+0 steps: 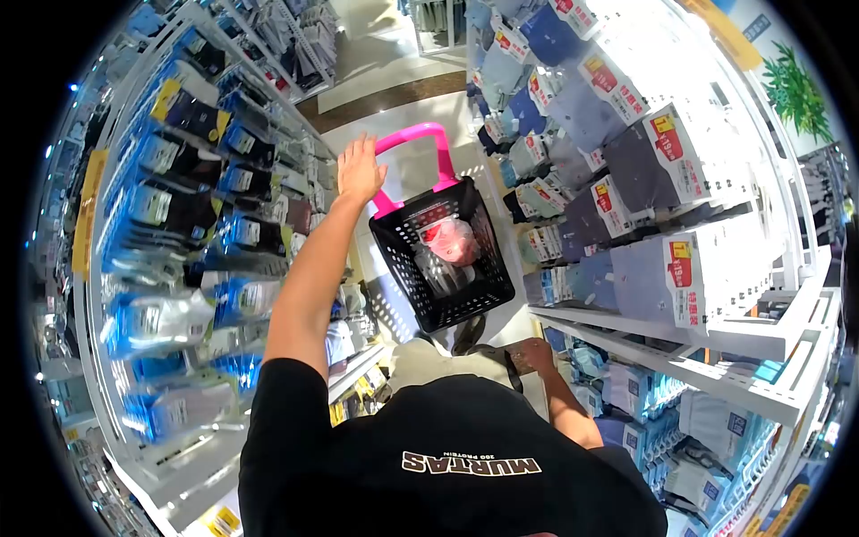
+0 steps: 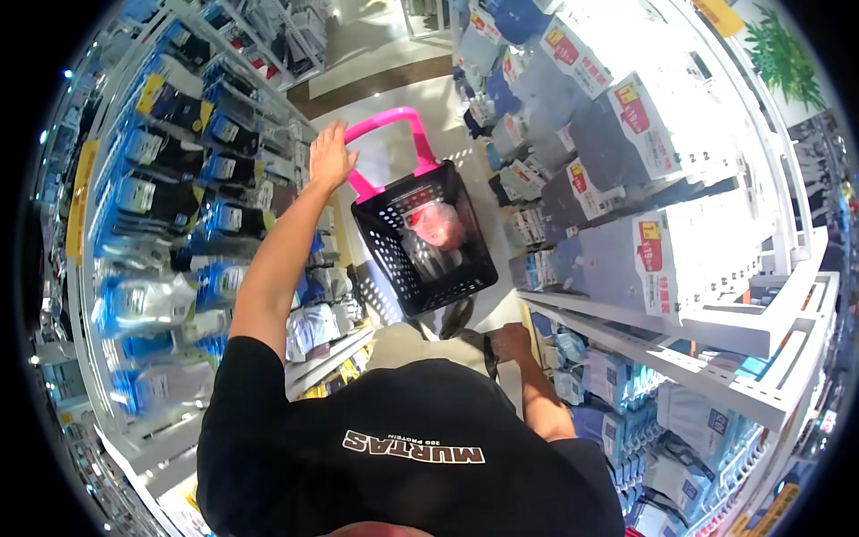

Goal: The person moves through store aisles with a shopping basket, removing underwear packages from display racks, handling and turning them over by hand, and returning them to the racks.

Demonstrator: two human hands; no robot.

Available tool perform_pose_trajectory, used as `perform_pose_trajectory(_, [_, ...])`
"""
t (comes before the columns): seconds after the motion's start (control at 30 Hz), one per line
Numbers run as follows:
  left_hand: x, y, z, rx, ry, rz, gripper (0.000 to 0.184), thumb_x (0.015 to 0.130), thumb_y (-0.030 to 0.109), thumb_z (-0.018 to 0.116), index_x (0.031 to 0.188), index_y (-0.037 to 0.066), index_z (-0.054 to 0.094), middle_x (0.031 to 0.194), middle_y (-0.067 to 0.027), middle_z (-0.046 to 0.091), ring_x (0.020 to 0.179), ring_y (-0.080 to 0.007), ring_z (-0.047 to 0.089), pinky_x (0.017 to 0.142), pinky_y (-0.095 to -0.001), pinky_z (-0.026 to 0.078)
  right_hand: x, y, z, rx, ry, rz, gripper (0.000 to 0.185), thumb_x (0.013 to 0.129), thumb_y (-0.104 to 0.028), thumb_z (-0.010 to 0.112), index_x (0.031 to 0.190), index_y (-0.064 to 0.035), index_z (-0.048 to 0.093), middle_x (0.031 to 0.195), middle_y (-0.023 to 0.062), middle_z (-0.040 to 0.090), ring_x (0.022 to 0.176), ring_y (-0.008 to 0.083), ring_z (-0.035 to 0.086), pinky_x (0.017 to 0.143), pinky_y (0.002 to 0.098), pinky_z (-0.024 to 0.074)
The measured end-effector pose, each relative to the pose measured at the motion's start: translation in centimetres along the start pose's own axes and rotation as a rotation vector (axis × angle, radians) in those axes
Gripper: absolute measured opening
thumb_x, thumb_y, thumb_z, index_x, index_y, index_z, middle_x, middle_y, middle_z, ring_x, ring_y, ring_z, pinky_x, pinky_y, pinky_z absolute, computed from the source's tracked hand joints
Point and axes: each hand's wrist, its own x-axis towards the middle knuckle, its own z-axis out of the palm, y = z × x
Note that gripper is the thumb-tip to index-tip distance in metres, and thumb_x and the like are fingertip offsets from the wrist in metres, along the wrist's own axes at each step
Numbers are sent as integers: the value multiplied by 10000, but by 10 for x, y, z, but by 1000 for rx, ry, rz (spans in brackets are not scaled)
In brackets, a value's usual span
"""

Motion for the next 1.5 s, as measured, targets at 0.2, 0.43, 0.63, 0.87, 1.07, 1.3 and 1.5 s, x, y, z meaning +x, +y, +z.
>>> perform_pose_trajectory(0.2, [79, -27, 32, -63, -358, -129, 545, 904, 508, 567, 1295, 131, 529, 1289, -172, 568, 1207, -329, 539, 989, -482, 432, -39, -5, 13, -381, 326, 119, 241, 875, -210, 680, 1075, -80, 650, 800, 56, 668, 602, 156, 625, 493, 282, 496])
perform_pose_trajectory(0.43, [90, -74, 34, -194, -385, -128, 601, 854, 674, 536, 1093, 134, 647, 990, -192, 694, 977, -397, 645, 844, -515, 495, -69, -11, 87, -329, 483, 340, 282, 919, -205, 582, 1173, -97, 637, 906, 82, 677, 693, 197, 677, 565, 328, 549])
perform_pose_trajectory(0.63, [81, -99, 39, -226, -291, -230, 585, 855, 660, 544, 1079, 130, 648, 963, -190, 696, 954, -401, 650, 835, -512, 496, -39, -8, 124, -226, 390, 294, 198, 905, -208, 610, 977, -31, 662, 784, 51, 647, 566, 142, 568, 476, 288, 458])
perform_pose_trajectory(0.87, [50, -136, 44, -256, -214, -465, 559, 856, 644, 550, 1122, 161, 645, 1057, -190, 680, 1003, -396, 638, 847, -517, 490, -19, -24, 112, -332, 352, 278, 312, 916, -236, 512, 1130, -49, 641, 960, 81, 688, 876, 217, 666, 732, 345, 545])
perform_pose_trajectory(1.07, [17, -168, 79, -323, -17, -530, 551, 886, 553, 554, 1150, 74, 622, 1014, -229, 675, 969, -405, 643, 858, -507, 495, -34, -52, 122, -294, 398, 106, 133, 916, -195, 597, 812, -117, 625, 647, 2, 585, 536, 97, 547, 461, 276, 422])
perform_pose_trajectory(1.3, [-37, -144, 92, -1083, 137, -936, 293, 933, 274, 590, 1009, -8, 558, 704, -144, 585, 439, -254, 580, 394, -427, 479, 20, 10, 72, -550, 283, -153, 177, 855, -143, 646, 994, -40, 683, 780, 38, 655, 668, 130, 599, 590, 295, 477])
perform_pose_trajectory(1.5, [-59, -80, 105, -1656, 300, -1251, 88, 923, 126, 537, 928, 47, 498, 623, -91, 476, 417, -243, 493, 379, -385, 423, 39, -21, 64, -437, 261, -106, 158, 868, -148, 641, 987, -46, 664, 759, 45, 639, 630, 137, 607, 524, 294, 466])
